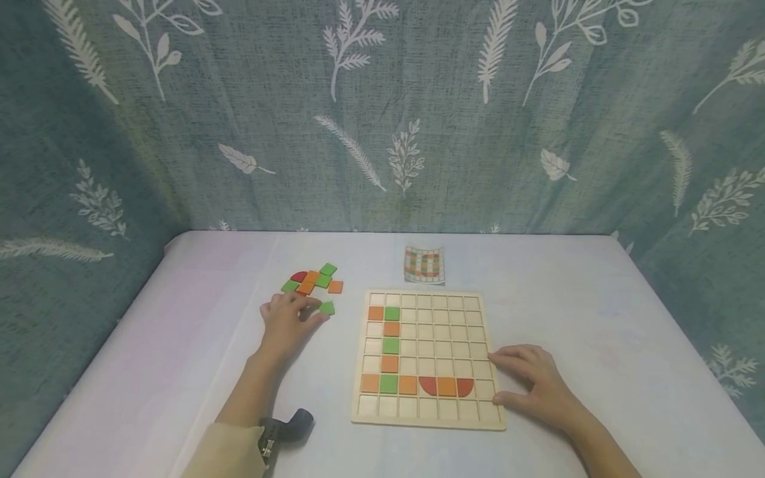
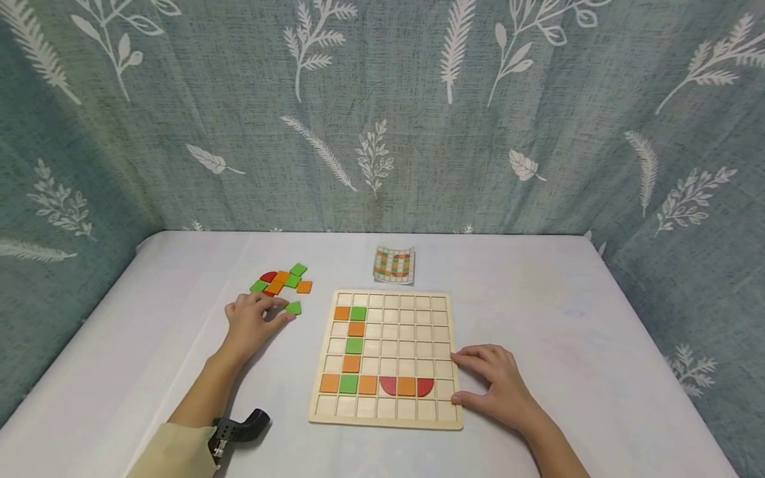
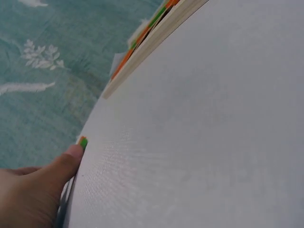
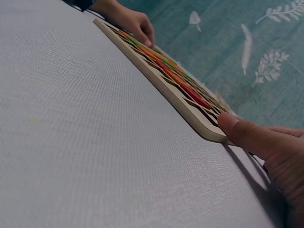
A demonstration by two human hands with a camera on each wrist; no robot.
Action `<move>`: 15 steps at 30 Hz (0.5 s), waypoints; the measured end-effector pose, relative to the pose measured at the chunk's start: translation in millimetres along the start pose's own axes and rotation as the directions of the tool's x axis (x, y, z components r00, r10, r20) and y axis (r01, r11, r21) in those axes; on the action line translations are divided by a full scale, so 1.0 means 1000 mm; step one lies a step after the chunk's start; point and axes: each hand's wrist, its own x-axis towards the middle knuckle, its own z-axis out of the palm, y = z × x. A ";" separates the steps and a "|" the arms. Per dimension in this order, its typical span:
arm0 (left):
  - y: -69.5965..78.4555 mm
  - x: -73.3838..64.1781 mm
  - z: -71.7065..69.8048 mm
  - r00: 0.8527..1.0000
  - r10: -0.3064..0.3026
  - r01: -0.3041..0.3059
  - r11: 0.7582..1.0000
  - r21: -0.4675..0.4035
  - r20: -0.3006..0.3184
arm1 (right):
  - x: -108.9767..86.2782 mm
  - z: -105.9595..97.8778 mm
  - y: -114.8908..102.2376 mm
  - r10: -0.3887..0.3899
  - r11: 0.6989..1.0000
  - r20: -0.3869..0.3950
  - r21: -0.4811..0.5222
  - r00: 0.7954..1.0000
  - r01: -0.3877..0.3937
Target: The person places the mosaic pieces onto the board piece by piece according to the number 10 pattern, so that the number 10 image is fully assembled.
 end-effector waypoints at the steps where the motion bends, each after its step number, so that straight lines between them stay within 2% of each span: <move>1: 0.001 -0.001 0.000 1.000 0.013 -0.013 1.000 0.003 0.001 | 0.000 0.000 0.000 0.000 1.000 0.000 0.000 1.000 0.000; 7: 0.005 -0.007 0.000 0.994 0.107 -0.107 0.993 -0.059 0.003 | 0.001 -0.001 0.000 0.000 1.000 0.000 -0.005 1.000 0.000; 15: 0.012 -0.015 0.005 0.975 0.224 -0.218 0.961 -0.172 0.014 | 0.000 0.000 0.003 -0.004 1.000 -0.001 0.004 1.000 0.004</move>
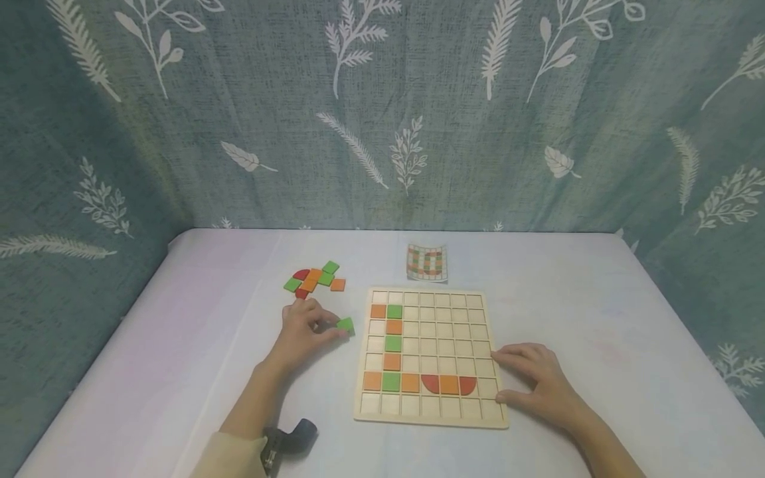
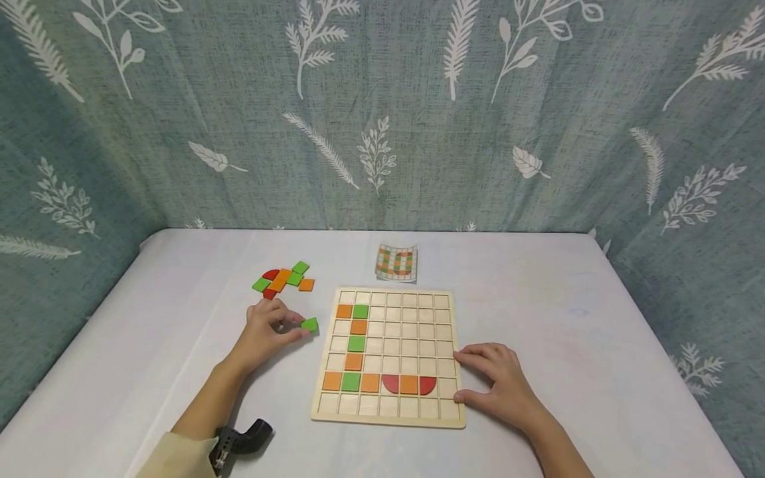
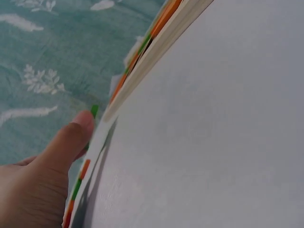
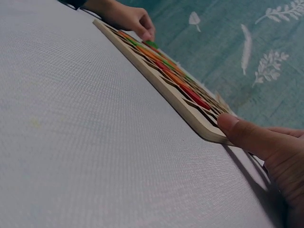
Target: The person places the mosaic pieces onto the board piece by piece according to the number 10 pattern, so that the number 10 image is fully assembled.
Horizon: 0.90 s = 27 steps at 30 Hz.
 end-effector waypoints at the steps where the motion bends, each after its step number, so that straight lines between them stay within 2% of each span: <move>1: 0.002 -0.001 0.001 1.000 0.010 -0.010 1.000 -0.003 0.005 | 0.000 0.000 0.000 0.003 1.000 0.001 0.001 1.000 -0.003; 7: 0.015 -0.004 0.009 0.996 0.077 -0.076 0.997 -0.019 0.045 | 0.000 -0.001 -0.001 0.015 1.000 0.003 -0.006 1.000 -0.015; 12: 0.027 -0.004 0.017 0.987 0.147 -0.143 0.988 -0.064 0.063 | 0.000 -0.001 -0.001 -0.001 1.000 -0.002 -0.005 1.000 0.001; 21: 0.049 -0.001 0.033 0.970 0.199 -0.186 0.977 -0.101 0.141 | 0.001 -0.002 -0.004 0.020 1.000 0.010 -0.005 1.000 -0.020; 27: 0.069 0.000 0.049 0.959 0.243 -0.230 0.968 -0.102 0.148 | 0.001 -0.002 -0.004 0.023 1.000 0.013 0.010 1.000 -0.023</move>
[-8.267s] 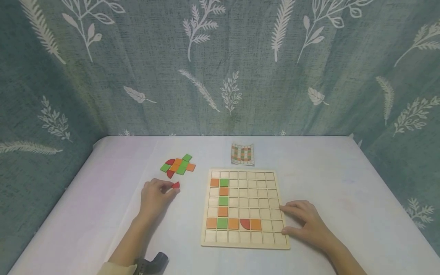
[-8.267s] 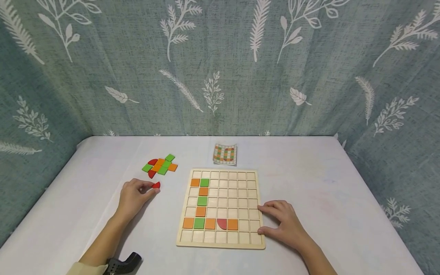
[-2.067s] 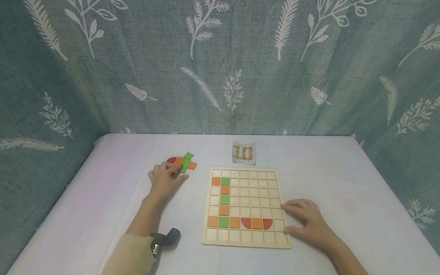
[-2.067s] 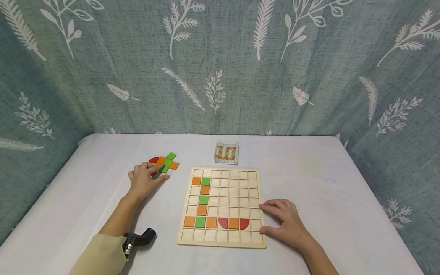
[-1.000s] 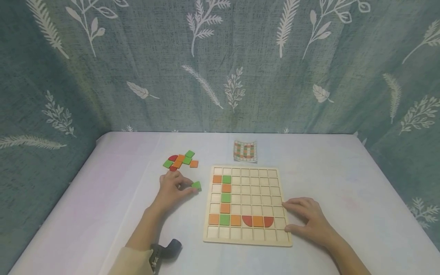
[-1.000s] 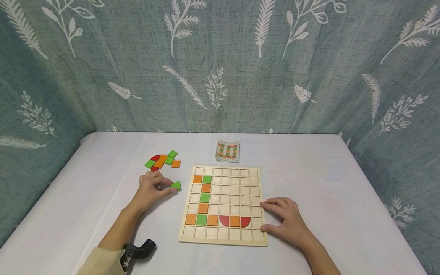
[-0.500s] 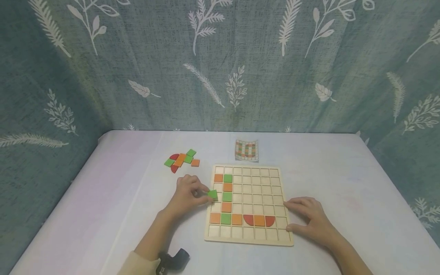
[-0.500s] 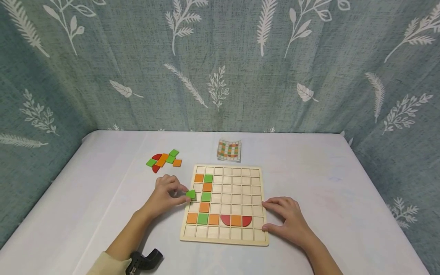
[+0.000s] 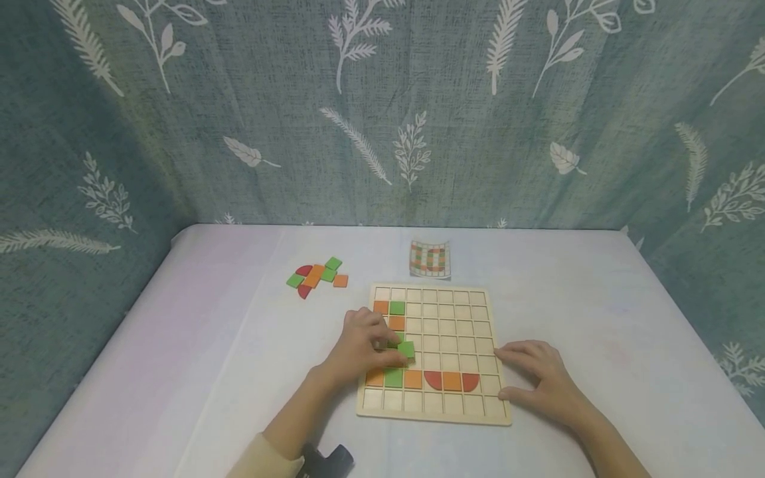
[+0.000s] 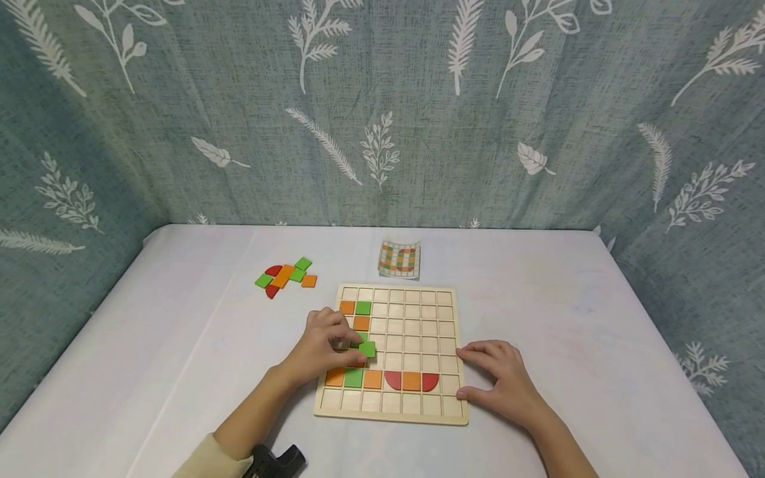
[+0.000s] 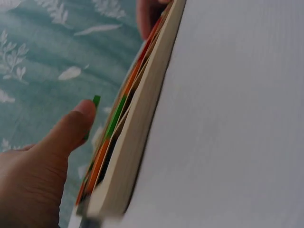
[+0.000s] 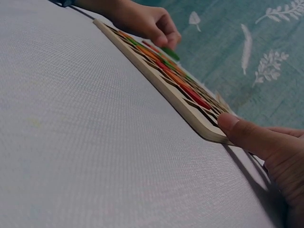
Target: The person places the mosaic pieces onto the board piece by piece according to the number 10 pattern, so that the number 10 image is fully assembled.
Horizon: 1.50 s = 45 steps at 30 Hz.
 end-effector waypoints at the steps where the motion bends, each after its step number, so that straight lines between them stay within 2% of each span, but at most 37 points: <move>1: 0.003 0.001 0.003 1.000 0.015 -0.015 1.000 0.002 -0.003 | 0.000 0.000 0.000 -0.001 1.000 0.001 0.000 1.000 0.001; 8: 0.021 0.003 0.017 0.993 0.113 -0.111 0.992 0.063 -0.021 | 0.001 0.001 -0.001 -0.001 1.000 0.007 0.014 1.000 0.000; 11: 0.024 0.004 0.021 0.992 0.122 -0.119 0.986 0.113 -0.020 | 0.002 0.001 -0.001 -0.007 1.000 0.004 0.011 1.000 0.007; 17: 0.030 0.006 0.023 0.997 0.069 -0.072 0.986 0.151 0.028 | 0.002 0.000 -0.001 0.000 1.000 0.007 -0.006 1.000 0.000; 28: 0.042 0.012 0.024 0.994 0.005 -0.024 0.984 0.178 0.109 | 0.001 -0.002 0.001 -0.002 1.000 -0.003 -0.009 1.000 0.002; 32: 0.043 0.012 0.023 0.996 -0.014 0.002 0.992 0.129 0.090 | 0.000 -0.002 0.001 0.005 1.000 -0.001 -0.005 1.000 -0.005; 38: 0.038 0.014 0.015 0.999 -0.036 0.036 0.999 -0.016 0.028 | -0.001 -0.003 0.001 0.016 1.000 -0.001 -0.017 1.000 -0.016; 42: 0.027 0.016 0.003 0.995 -0.100 0.100 0.994 -0.036 0.017 | 0.000 -0.002 0.000 0.023 1.000 0.007 -0.006 1.000 -0.023; 45: 0.016 0.018 -0.009 0.986 -0.166 0.166 0.985 -0.047 0.006 | 0.000 0.000 -0.001 0.041 0.999 0.017 0.000 0.999 -0.041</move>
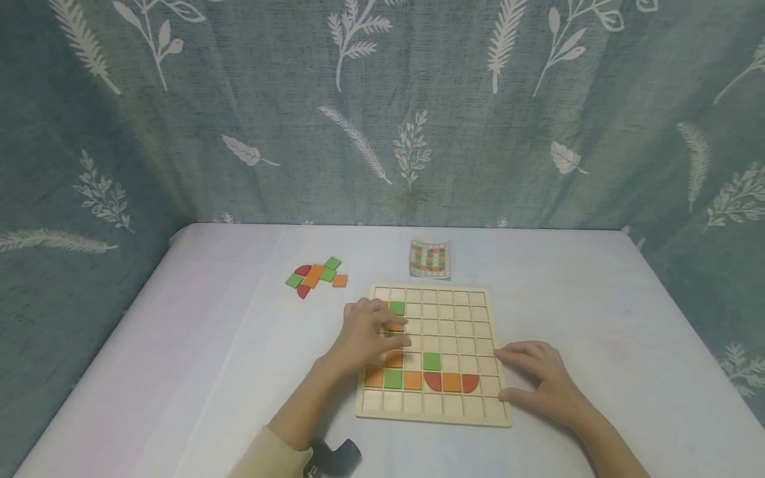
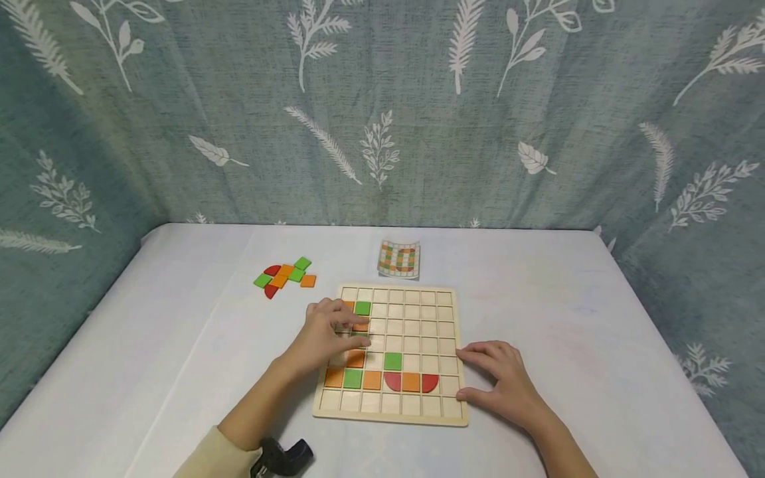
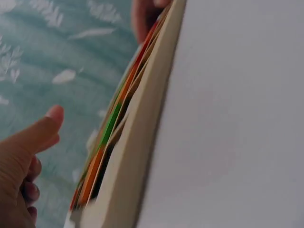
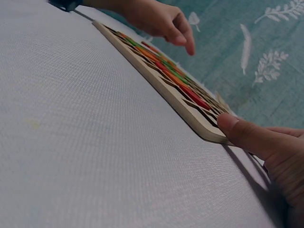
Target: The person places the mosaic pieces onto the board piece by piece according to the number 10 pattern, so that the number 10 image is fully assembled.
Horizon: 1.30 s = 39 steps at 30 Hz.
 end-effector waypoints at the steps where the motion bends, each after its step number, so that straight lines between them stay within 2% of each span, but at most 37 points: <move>1: -0.004 0.001 -0.004 1.000 -0.016 0.016 1.000 0.000 -0.012 | 0.000 0.000 0.000 0.002 1.000 0.002 0.000 1.000 -0.002; 5: -0.020 0.006 -0.018 0.995 -0.073 0.073 0.997 0.000 -0.072 | 0.000 0.001 -0.001 0.008 1.000 0.006 -0.010 1.000 -0.008; 10: -0.040 0.009 -0.037 0.974 -0.172 0.172 0.985 -0.014 -0.146 | 0.000 0.001 -0.002 0.001 1.000 0.002 -0.007 1.000 -0.001; 13: -0.052 0.011 -0.047 0.964 -0.200 0.196 0.980 -0.038 -0.175 | -0.001 0.002 -0.003 -0.001 1.000 -0.001 -0.011 1.000 0.001; 16: -0.065 0.015 -0.055 0.958 -0.218 0.213 0.976 -0.049 -0.186 | -0.002 0.002 -0.004 -0.004 1.000 -0.004 -0.012 1.000 0.004; 19: -0.076 0.019 -0.060 0.945 -0.265 0.259 0.964 -0.056 -0.190 | -0.002 0.001 -0.003 0.001 1.000 -0.007 -0.019 1.000 -0.001; 21: -0.082 0.023 -0.062 0.933 -0.303 0.304 0.952 -0.025 -0.194 | -0.001 0.001 -0.003 0.001 1.000 -0.007 -0.018 1.000 -0.001; 24: -0.090 0.028 -0.061 0.924 -0.338 0.354 0.934 0.058 -0.181 | -0.001 0.000 -0.002 0.000 1.000 -0.006 -0.019 1.000 0.000; 26: -0.094 0.030 -0.061 0.924 -0.343 0.365 0.923 0.121 -0.170 | -0.001 0.000 -0.002 -0.001 1.000 -0.006 -0.015 1.000 0.001; 29: -0.095 0.031 -0.059 0.933 -0.323 0.348 0.922 0.169 -0.160 | -0.001 0.001 -0.002 0.002 1.000 -0.001 -0.009 1.000 -0.002; 33: -0.092 0.032 -0.059 0.950 -0.268 0.300 0.927 0.226 -0.161 | -0.001 0.001 -0.002 0.008 1.000 0.002 -0.017 1.000 -0.008; 39: -0.084 0.030 -0.059 0.964 -0.216 0.255 0.913 0.317 -0.153 | 0.000 0.000 -0.001 -0.006 1.000 -0.005 -0.014 1.000 0.006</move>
